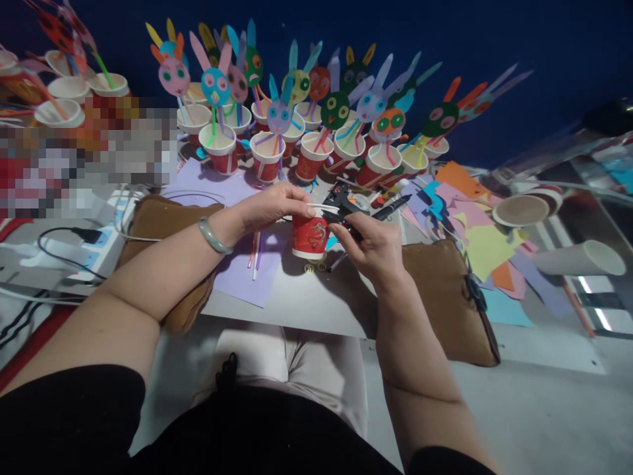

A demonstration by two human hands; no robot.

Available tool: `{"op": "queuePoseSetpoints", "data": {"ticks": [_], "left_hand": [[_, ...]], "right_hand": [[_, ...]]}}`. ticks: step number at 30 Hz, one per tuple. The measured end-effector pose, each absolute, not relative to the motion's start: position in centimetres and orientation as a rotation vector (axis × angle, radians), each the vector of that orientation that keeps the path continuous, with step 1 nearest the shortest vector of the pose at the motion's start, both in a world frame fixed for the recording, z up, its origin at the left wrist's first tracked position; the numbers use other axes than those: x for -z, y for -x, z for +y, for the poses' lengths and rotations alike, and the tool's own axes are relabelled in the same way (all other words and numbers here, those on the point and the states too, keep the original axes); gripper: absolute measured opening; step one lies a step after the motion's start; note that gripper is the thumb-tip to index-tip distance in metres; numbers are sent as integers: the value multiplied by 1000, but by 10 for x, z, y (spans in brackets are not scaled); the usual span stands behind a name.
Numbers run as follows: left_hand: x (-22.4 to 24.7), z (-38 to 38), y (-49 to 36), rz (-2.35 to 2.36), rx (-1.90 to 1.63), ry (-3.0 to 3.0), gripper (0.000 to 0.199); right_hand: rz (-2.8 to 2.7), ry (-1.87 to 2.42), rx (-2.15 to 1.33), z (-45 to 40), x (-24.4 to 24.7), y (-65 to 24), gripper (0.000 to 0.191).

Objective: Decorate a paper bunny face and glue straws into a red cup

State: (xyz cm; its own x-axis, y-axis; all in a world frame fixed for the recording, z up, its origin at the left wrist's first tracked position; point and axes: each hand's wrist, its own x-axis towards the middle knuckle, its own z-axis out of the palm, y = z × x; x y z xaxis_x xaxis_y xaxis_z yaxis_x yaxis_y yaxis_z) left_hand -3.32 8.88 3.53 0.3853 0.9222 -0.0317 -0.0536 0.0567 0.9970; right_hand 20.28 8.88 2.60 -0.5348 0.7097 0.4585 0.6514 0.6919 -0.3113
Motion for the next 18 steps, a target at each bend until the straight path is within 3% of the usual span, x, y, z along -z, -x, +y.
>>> {"op": "queuePoseSetpoints", "data": {"ticks": [18], "left_hand": [[-35, 90, 36, 826, -826, -1311, 21]], "right_hand": [[-2383, 912, -275, 89, -30, -207, 47]]}}
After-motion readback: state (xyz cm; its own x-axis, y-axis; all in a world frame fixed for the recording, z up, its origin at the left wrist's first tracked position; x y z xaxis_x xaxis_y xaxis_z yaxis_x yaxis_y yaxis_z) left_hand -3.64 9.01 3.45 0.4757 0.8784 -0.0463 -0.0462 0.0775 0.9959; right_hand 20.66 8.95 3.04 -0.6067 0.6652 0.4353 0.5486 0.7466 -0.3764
